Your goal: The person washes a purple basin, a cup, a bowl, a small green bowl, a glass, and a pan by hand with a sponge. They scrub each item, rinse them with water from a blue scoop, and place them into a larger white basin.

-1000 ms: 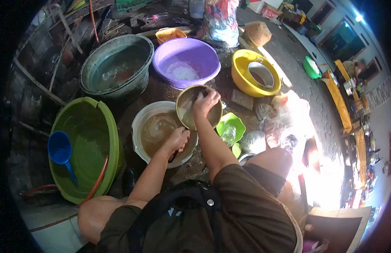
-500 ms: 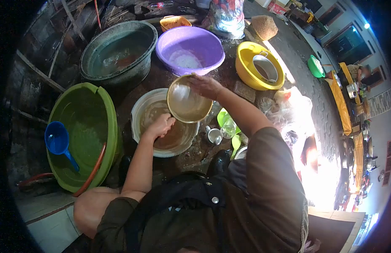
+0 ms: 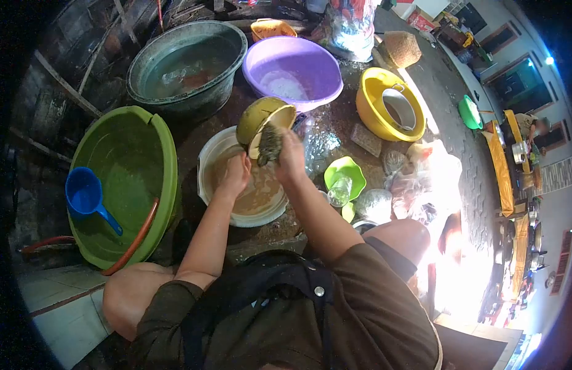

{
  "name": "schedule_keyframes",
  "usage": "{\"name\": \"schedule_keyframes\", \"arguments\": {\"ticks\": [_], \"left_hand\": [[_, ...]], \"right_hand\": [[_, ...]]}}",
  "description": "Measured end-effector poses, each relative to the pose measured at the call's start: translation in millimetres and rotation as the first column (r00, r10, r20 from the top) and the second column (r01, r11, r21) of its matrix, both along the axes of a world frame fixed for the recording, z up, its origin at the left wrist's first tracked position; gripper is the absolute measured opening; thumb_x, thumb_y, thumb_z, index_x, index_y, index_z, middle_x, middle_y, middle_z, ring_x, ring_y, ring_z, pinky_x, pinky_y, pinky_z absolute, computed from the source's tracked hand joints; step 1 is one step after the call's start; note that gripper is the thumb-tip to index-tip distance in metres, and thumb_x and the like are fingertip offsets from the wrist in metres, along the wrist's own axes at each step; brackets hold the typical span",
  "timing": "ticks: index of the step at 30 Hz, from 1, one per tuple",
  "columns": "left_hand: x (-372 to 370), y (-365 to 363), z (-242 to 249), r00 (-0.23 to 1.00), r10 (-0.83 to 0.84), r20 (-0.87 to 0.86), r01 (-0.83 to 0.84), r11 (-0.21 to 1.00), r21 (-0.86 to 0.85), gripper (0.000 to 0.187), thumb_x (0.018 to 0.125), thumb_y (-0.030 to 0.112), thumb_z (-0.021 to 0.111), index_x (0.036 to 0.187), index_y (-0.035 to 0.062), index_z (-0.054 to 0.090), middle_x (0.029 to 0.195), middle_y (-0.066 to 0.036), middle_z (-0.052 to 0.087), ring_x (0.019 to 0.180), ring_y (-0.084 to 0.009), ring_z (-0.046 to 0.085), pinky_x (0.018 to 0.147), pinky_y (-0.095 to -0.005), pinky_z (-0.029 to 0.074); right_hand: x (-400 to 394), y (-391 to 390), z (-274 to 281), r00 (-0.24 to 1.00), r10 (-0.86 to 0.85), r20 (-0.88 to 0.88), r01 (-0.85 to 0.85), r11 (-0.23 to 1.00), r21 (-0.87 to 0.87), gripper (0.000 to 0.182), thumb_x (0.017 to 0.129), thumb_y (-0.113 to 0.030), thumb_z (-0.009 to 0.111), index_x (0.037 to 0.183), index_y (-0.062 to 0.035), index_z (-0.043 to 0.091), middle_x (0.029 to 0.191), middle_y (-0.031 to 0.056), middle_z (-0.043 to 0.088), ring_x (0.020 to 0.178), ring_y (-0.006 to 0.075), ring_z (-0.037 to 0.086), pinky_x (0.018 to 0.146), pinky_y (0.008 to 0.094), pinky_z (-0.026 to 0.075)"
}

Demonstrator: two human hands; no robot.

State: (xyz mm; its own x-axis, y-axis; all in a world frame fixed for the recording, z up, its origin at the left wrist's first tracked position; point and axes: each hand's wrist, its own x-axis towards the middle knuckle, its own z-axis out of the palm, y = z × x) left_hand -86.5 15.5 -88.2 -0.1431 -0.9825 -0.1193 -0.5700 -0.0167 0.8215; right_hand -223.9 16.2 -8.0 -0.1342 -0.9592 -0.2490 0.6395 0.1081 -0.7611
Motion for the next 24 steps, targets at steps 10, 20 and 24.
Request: {"name": "schedule_keyframes", "arguments": {"ticks": [10, 20, 24], "left_hand": [[-17, 8, -4, 0.981, 0.009, 0.193, 0.028, 0.982, -0.187, 0.020, 0.086, 0.019, 0.048, 0.095, 0.0020, 0.056, 0.095, -0.021, 0.060, 0.094, -0.0357, 0.058, 0.079, -0.0459, 0.046], [-4, 28, 57, 0.958, 0.004, 0.286, -0.001, 1.000, -0.011, 0.023, 0.086, 0.017, 0.047, 0.098, -0.0006, 0.056, 0.094, -0.024, 0.060, 0.094, -0.0387, 0.057, 0.080, -0.0467, 0.046], [-11, 30, 49, 0.959, -0.077, 0.273, 0.068, 0.997, 0.042, 0.025, 0.087, 0.019, 0.045, 0.090, -0.0003, 0.062, 0.091, -0.025, 0.061, 0.089, -0.0404, 0.059, 0.079, -0.0482, 0.046]], "right_hand": [[16, -2, 40, -0.507, -0.439, -0.742, -0.489, 0.855, -0.172, 0.031, 0.076, -0.015, 0.061, 0.106, -0.0110, 0.057, 0.112, 0.0092, 0.053, 0.103, 0.0266, 0.049, 0.087, 0.0403, 0.040], [-37, -30, 11, -0.216, -0.350, -0.911, -0.169, 0.933, -0.319, 0.031, 0.085, -0.023, 0.050, 0.109, -0.0033, 0.055, 0.106, 0.0230, 0.053, 0.095, 0.0341, 0.055, 0.084, 0.0414, 0.044], [3, 23, 2, -0.535, -0.404, -0.742, -0.539, 0.840, -0.068, 0.031, 0.079, -0.015, 0.053, 0.109, -0.0074, 0.056, 0.113, 0.0178, 0.052, 0.105, 0.0325, 0.050, 0.089, 0.0422, 0.040]]}}
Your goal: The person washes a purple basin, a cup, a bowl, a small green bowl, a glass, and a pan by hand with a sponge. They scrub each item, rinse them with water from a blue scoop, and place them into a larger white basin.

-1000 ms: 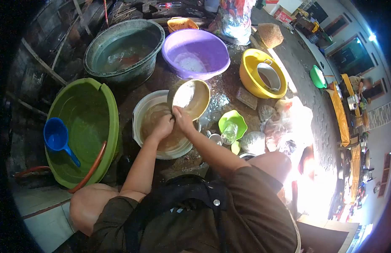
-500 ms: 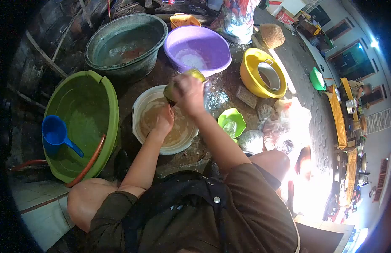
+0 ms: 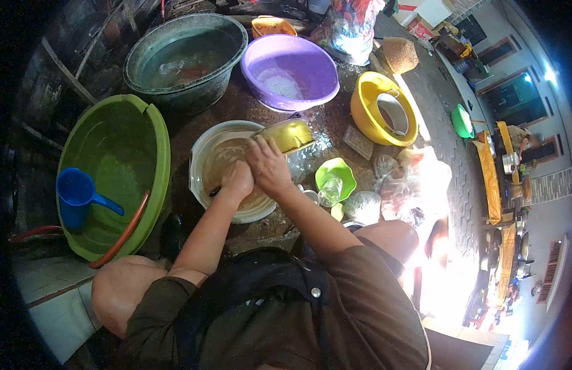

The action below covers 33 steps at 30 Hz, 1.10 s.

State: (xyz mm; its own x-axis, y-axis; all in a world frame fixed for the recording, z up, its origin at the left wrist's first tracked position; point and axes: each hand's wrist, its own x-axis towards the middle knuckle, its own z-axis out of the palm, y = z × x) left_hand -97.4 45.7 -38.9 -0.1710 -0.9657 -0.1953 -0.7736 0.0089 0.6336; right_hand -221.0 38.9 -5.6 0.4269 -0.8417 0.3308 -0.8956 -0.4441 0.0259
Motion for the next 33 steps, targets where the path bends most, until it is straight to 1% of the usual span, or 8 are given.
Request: {"name": "schedule_keyframes", "arguments": {"ticks": [2, 8, 11, 15, 19, 20, 28, 33], "left_hand": [[-3, 1, 10, 1.000, 0.006, -0.018, -0.006, 1.000, -0.011, 0.026, 0.087, 0.019, 0.045, 0.088, -0.0001, 0.063, 0.090, -0.025, 0.062, 0.087, -0.0409, 0.059, 0.078, -0.0486, 0.046], [-4, 6, 14, 0.999, -0.041, 0.030, 0.040, 0.999, 0.032, 0.024, 0.085, 0.013, 0.044, 0.086, -0.0014, 0.064, 0.094, -0.025, 0.063, 0.092, -0.0404, 0.060, 0.080, -0.0475, 0.047], [-5, 3, 6, 0.998, -0.056, 0.007, 0.056, 0.998, -0.029, 0.024, 0.084, 0.011, 0.044, 0.088, -0.0025, 0.064, 0.095, -0.025, 0.062, 0.091, -0.0406, 0.060, 0.079, -0.0472, 0.048], [-12, 7, 11, 0.985, -0.163, 0.055, 0.163, 0.987, 0.005, 0.023, 0.083, 0.010, 0.044, 0.090, -0.0016, 0.063, 0.093, -0.025, 0.063, 0.091, -0.0402, 0.061, 0.080, -0.0479, 0.048], [-10, 10, 23, 0.991, -0.122, 0.050, 0.122, 0.993, -0.005, 0.023, 0.083, 0.011, 0.044, 0.090, -0.0012, 0.063, 0.093, -0.024, 0.063, 0.090, -0.0394, 0.061, 0.079, -0.0469, 0.048], [-9, 10, 24, 0.990, -0.131, 0.043, 0.131, 0.991, 0.001, 0.023, 0.084, 0.011, 0.044, 0.090, -0.0009, 0.063, 0.093, -0.024, 0.063, 0.090, -0.0390, 0.061, 0.078, -0.0465, 0.049], [-29, 25, 22, 0.984, -0.169, -0.061, 0.172, 0.984, 0.036, 0.023, 0.084, 0.016, 0.046, 0.087, -0.0009, 0.061, 0.087, -0.024, 0.063, 0.085, -0.0421, 0.060, 0.076, -0.0497, 0.047], [-27, 20, 13, 0.994, -0.102, -0.038, 0.102, 0.995, -0.008, 0.024, 0.084, 0.019, 0.046, 0.091, -0.0002, 0.059, 0.094, -0.024, 0.061, 0.091, -0.0412, 0.059, 0.079, -0.0499, 0.046]], "right_hand": [[2, 1, 3, 0.981, 0.189, 0.051, -0.183, 0.978, -0.100, 0.031, 0.078, -0.011, 0.054, 0.108, -0.0093, 0.057, 0.116, 0.0153, 0.051, 0.108, 0.0329, 0.048, 0.091, 0.0433, 0.038], [-85, -35, -7, 0.788, -0.330, 0.519, 0.318, 0.941, 0.116, 0.029, 0.083, -0.007, 0.052, 0.111, -0.0045, 0.056, 0.113, 0.0157, 0.054, 0.104, 0.0327, 0.052, 0.092, 0.0412, 0.040], [-70, -8, -5, 0.838, -0.140, 0.528, 0.209, 0.975, -0.073, 0.031, 0.082, -0.008, 0.051, 0.113, -0.0063, 0.056, 0.116, 0.0152, 0.052, 0.109, 0.0333, 0.049, 0.095, 0.0408, 0.038], [-31, 29, -2, 0.987, 0.149, -0.059, -0.146, 0.987, 0.065, 0.041, 0.073, -0.007, 0.055, 0.114, -0.0108, 0.056, 0.121, 0.0123, 0.049, 0.120, 0.0278, 0.042, 0.098, 0.0377, 0.037], [-79, 7, 2, 0.905, 0.065, 0.421, -0.045, 0.997, -0.057, 0.037, 0.075, -0.005, 0.058, 0.112, -0.0090, 0.057, 0.111, 0.0140, 0.056, 0.102, 0.0305, 0.054, 0.088, 0.0402, 0.043], [-94, 6, -5, 0.708, -0.254, 0.659, 0.206, 0.967, 0.151, 0.026, 0.084, -0.012, 0.053, 0.109, -0.0062, 0.057, 0.108, 0.0156, 0.056, 0.099, 0.0300, 0.056, 0.086, 0.0385, 0.045], [-27, 26, 10, 0.993, 0.080, -0.083, -0.084, 0.995, -0.046, 0.027, 0.077, -0.014, 0.057, 0.104, -0.0135, 0.059, 0.113, 0.0096, 0.054, 0.107, 0.0297, 0.050, 0.093, 0.0456, 0.037], [-54, -12, 18, 0.922, -0.276, 0.271, 0.305, 0.950, -0.072, 0.027, 0.077, -0.029, 0.062, 0.099, -0.0130, 0.063, 0.110, 0.0120, 0.055, 0.102, 0.0315, 0.054, 0.087, 0.0433, 0.043]]}}
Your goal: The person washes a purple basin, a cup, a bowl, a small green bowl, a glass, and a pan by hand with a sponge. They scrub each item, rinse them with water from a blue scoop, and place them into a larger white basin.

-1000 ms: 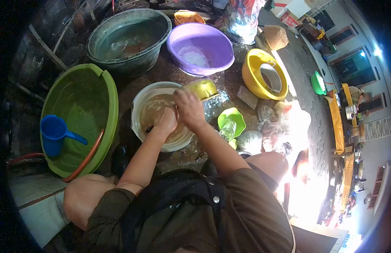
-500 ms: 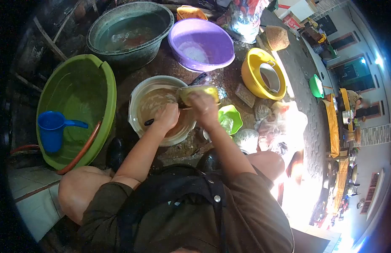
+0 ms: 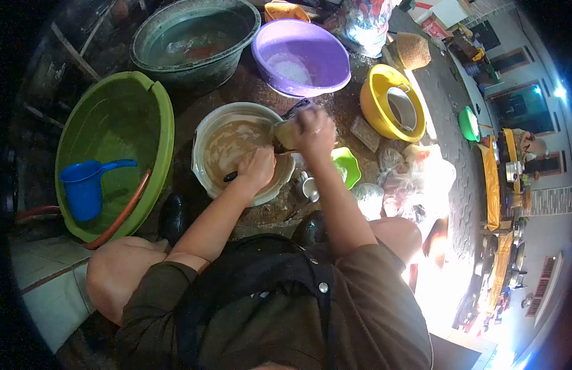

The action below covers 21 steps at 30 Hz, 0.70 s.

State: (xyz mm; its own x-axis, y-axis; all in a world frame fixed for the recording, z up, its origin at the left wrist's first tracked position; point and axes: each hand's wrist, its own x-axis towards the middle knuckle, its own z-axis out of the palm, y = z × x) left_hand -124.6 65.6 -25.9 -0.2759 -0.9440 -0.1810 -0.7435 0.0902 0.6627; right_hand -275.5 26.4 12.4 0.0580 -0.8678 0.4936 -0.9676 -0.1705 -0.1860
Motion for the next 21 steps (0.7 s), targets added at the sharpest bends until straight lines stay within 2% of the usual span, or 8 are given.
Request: {"name": "schedule_keyframes", "arguments": {"ticks": [3, 5, 7, 11, 13, 16, 19, 21], "left_hand": [[0, 2, 5, 0.998, 0.035, 0.047, -0.030, 0.993, -0.111, 0.018, 0.084, 0.011, 0.046, 0.090, 0.0003, 0.059, 0.093, -0.022, 0.062, 0.086, -0.0377, 0.062, 0.076, -0.0457, 0.050], [2, -6, 4, 0.997, 0.066, 0.030, -0.062, 0.992, -0.108, 0.015, 0.084, 0.012, 0.049, 0.090, 0.0015, 0.057, 0.092, -0.020, 0.062, 0.086, -0.0378, 0.061, 0.076, -0.0451, 0.049], [6, -10, 0, 0.995, 0.102, -0.021, -0.104, 0.989, -0.107, 0.020, 0.079, 0.017, 0.057, 0.090, 0.0008, 0.056, 0.094, -0.021, 0.061, 0.087, -0.0383, 0.059, 0.077, -0.0479, 0.047], [15, -11, -6, 0.994, 0.099, -0.039, -0.102, 0.990, -0.098, 0.026, 0.076, 0.020, 0.062, 0.089, -0.0004, 0.056, 0.089, -0.022, 0.061, 0.086, -0.0389, 0.059, 0.076, -0.0478, 0.046], [12, -12, -6, 0.992, 0.107, -0.072, -0.114, 0.989, -0.095, 0.028, 0.074, 0.021, 0.064, 0.090, -0.0013, 0.055, 0.087, -0.023, 0.061, 0.086, -0.0395, 0.059, 0.075, -0.0478, 0.045], [13, -16, -12, 0.979, 0.102, -0.177, -0.122, 0.987, -0.105, 0.024, 0.077, 0.021, 0.060, 0.092, 0.0026, 0.055, 0.091, -0.020, 0.063, 0.089, -0.0390, 0.059, 0.078, -0.0490, 0.045], [7, -17, -20, 0.975, 0.100, -0.199, -0.119, 0.989, -0.088, 0.026, 0.075, 0.016, 0.061, 0.090, -0.0039, 0.055, 0.085, -0.025, 0.060, 0.086, -0.0413, 0.058, 0.072, -0.0456, 0.045], [0, -11, -25, 0.976, 0.064, -0.208, -0.085, 0.992, -0.097, 0.027, 0.076, 0.016, 0.062, 0.092, -0.0035, 0.055, 0.085, -0.025, 0.060, 0.086, -0.0411, 0.058, 0.072, -0.0454, 0.046]], "right_hand": [[-57, -30, 2, 0.904, -0.390, 0.175, 0.273, 0.842, 0.466, 0.027, 0.084, -0.031, 0.052, 0.099, -0.0101, 0.063, 0.105, 0.0160, 0.058, 0.098, 0.0334, 0.056, 0.083, 0.0436, 0.046], [-56, -20, -27, 0.978, -0.095, -0.185, 0.132, 0.971, 0.198, 0.023, 0.082, -0.024, 0.054, 0.097, -0.0092, 0.063, 0.103, 0.0151, 0.058, 0.097, 0.0317, 0.055, 0.083, 0.0432, 0.046], [0, 11, -32, 0.980, 0.048, 0.195, -0.031, 0.995, -0.091, 0.022, 0.078, -0.019, 0.059, 0.097, -0.0084, 0.062, 0.100, 0.0143, 0.059, 0.094, 0.0303, 0.055, 0.082, 0.0422, 0.045], [15, 7, -25, 0.970, 0.210, 0.119, -0.194, 0.972, -0.136, 0.022, 0.076, -0.015, 0.061, 0.097, -0.0073, 0.061, 0.098, 0.0142, 0.060, 0.092, 0.0310, 0.055, 0.083, 0.0409, 0.044], [-33, -23, -29, 0.914, 0.250, 0.321, -0.247, 0.968, -0.050, 0.024, 0.079, -0.020, 0.058, 0.099, -0.0070, 0.061, 0.099, 0.0154, 0.060, 0.094, 0.0328, 0.056, 0.085, 0.0409, 0.044], [-59, -28, -21, 0.795, -0.287, 0.535, 0.188, 0.954, 0.234, 0.029, 0.084, -0.028, 0.051, 0.102, -0.0070, 0.061, 0.101, 0.0184, 0.059, 0.096, 0.0350, 0.056, 0.084, 0.0421, 0.044], [-18, -10, -38, 0.953, 0.142, 0.266, -0.082, 0.971, -0.224, 0.024, 0.080, -0.023, 0.055, 0.098, -0.0080, 0.060, 0.108, 0.0143, 0.056, 0.099, 0.0350, 0.054, 0.086, 0.0442, 0.043], [30, 19, -8, 0.948, 0.319, -0.002, -0.316, 0.938, -0.140, 0.020, 0.077, -0.018, 0.056, 0.095, -0.0089, 0.060, 0.105, 0.0115, 0.055, 0.101, 0.0336, 0.051, 0.087, 0.0451, 0.041]]}}
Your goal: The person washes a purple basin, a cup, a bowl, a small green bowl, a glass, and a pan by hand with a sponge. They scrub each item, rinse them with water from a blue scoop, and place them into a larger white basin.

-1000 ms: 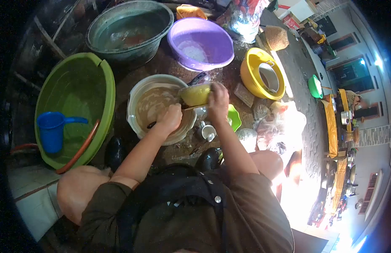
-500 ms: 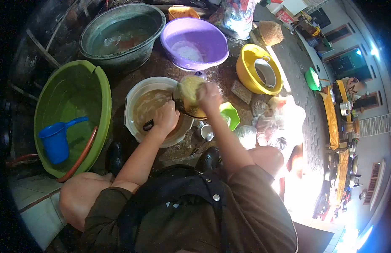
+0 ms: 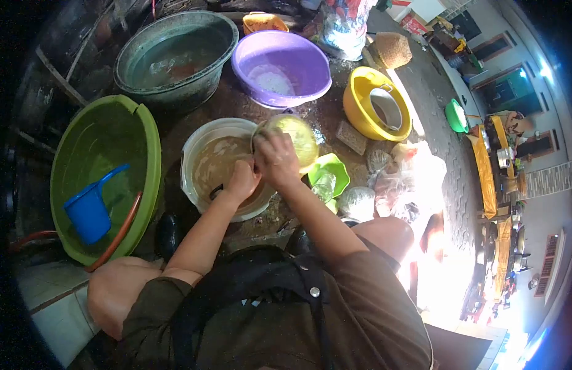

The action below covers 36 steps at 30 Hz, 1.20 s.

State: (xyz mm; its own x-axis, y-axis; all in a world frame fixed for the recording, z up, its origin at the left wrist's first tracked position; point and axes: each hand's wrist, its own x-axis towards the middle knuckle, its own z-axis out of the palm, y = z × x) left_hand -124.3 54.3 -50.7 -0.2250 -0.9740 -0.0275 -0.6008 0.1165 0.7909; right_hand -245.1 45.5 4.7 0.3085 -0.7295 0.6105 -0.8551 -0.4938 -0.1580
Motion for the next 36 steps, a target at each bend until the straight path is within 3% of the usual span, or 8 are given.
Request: {"name": "schedule_keyframes", "arguments": {"ticks": [4, 8, 12, 14, 17, 25, 32, 36], "left_hand": [[-3, 5, 6, 0.997, -0.065, 0.036, 0.064, 0.998, 0.022, 0.031, 0.074, 0.015, 0.065, 0.096, -0.0022, 0.053, 0.086, -0.025, 0.060, 0.087, -0.0416, 0.057, 0.071, -0.0453, 0.046], [-13, 12, 0, 0.997, -0.065, -0.034, 0.062, 0.995, -0.084, 0.034, 0.072, 0.013, 0.069, 0.097, -0.0018, 0.052, 0.088, -0.026, 0.059, 0.088, -0.0423, 0.056, 0.072, -0.0463, 0.046], [-10, 5, 7, 0.996, -0.044, -0.071, 0.045, 0.999, 0.019, 0.039, 0.072, 0.012, 0.069, 0.101, -0.0029, 0.049, 0.092, -0.027, 0.059, 0.090, -0.0437, 0.055, 0.075, -0.0456, 0.046], [-11, 7, -4, 0.991, -0.023, -0.133, 0.032, 0.997, 0.065, 0.040, 0.074, 0.013, 0.068, 0.104, -0.0036, 0.048, 0.093, -0.027, 0.059, 0.090, -0.0439, 0.056, 0.075, -0.0451, 0.046], [-8, -2, -18, 0.993, -0.043, -0.108, 0.055, 0.993, 0.105, 0.043, 0.079, 0.019, 0.061, 0.111, -0.0068, 0.048, 0.102, -0.032, 0.057, 0.096, -0.0426, 0.056, 0.082, -0.0478, 0.045], [-30, -10, -46, 0.951, -0.271, -0.150, 0.282, 0.958, 0.059, 0.041, 0.084, 0.018, 0.056, 0.116, -0.0055, 0.046, 0.115, -0.027, 0.053, 0.107, -0.0387, 0.051, 0.089, -0.0402, 0.041], [-13, 4, 20, 0.934, -0.294, -0.200, 0.330, 0.927, 0.176, 0.037, 0.086, 0.011, 0.054, 0.118, -0.0043, 0.048, 0.115, -0.021, 0.056, 0.106, -0.0295, 0.054, 0.091, -0.0361, 0.040], [-29, 4, -26, 0.793, -0.287, -0.538, 0.401, 0.910, 0.105, 0.031, 0.085, 0.013, 0.054, 0.112, -0.0036, 0.053, 0.103, -0.021, 0.062, 0.100, -0.0330, 0.058, 0.086, -0.0383, 0.044]], "right_hand": [[-7, -33, 17, 0.960, 0.022, -0.279, 0.063, 0.954, 0.293, 0.024, 0.077, -0.023, 0.057, 0.098, -0.0117, 0.063, 0.103, 0.0094, 0.056, 0.104, 0.0313, 0.048, 0.091, 0.0422, 0.039], [-82, -88, 33, 0.911, -0.413, 0.000, 0.242, 0.532, 0.812, 0.038, 0.081, -0.037, 0.055, 0.104, -0.0089, 0.065, 0.099, 0.0145, 0.065, 0.088, 0.0272, 0.063, 0.082, 0.0358, 0.047], [-194, -89, -49, 0.875, -0.297, 0.383, -0.061, 0.717, 0.695, 0.032, 0.082, -0.027, 0.055, 0.102, -0.0041, 0.064, 0.093, 0.0145, 0.064, 0.086, 0.0213, 0.061, 0.078, 0.0315, 0.047], [-166, -57, -42, 0.484, -0.602, 0.635, -0.007, 0.723, 0.691, 0.028, 0.085, -0.021, 0.052, 0.105, -0.0036, 0.061, 0.103, 0.0145, 0.059, 0.093, 0.0260, 0.058, 0.080, 0.0343, 0.047], [-99, -10, -43, 0.814, -0.496, 0.304, 0.456, 0.868, 0.195, 0.032, 0.086, -0.016, 0.051, 0.114, -0.0011, 0.051, 0.120, 0.0158, 0.046, 0.111, 0.0341, 0.043, 0.094, 0.0410, 0.039], [-10, 18, 8, 0.890, 0.001, -0.456, 0.072, 0.987, 0.144, 0.033, 0.073, -0.024, 0.060, 0.105, -0.0189, 0.060, 0.127, 0.0030, 0.046, 0.122, 0.0271, 0.038, 0.101, 0.0550, 0.028], [-103, -32, 46, 0.862, -0.495, 0.111, 0.367, 0.761, 0.535, 0.026, 0.083, -0.026, 0.054, 0.097, -0.0066, 0.064, 0.098, 0.0121, 0.063, 0.093, 0.0272, 0.059, 0.081, 0.0358, 0.046], [-166, -38, 33, 0.211, -0.760, 0.615, -0.485, 0.465, 0.741, 0.025, 0.086, -0.025, 0.053, 0.098, -0.0051, 0.063, 0.092, 0.0073, 0.063, 0.084, 0.0175, 0.059, 0.076, 0.0318, 0.047]]}}
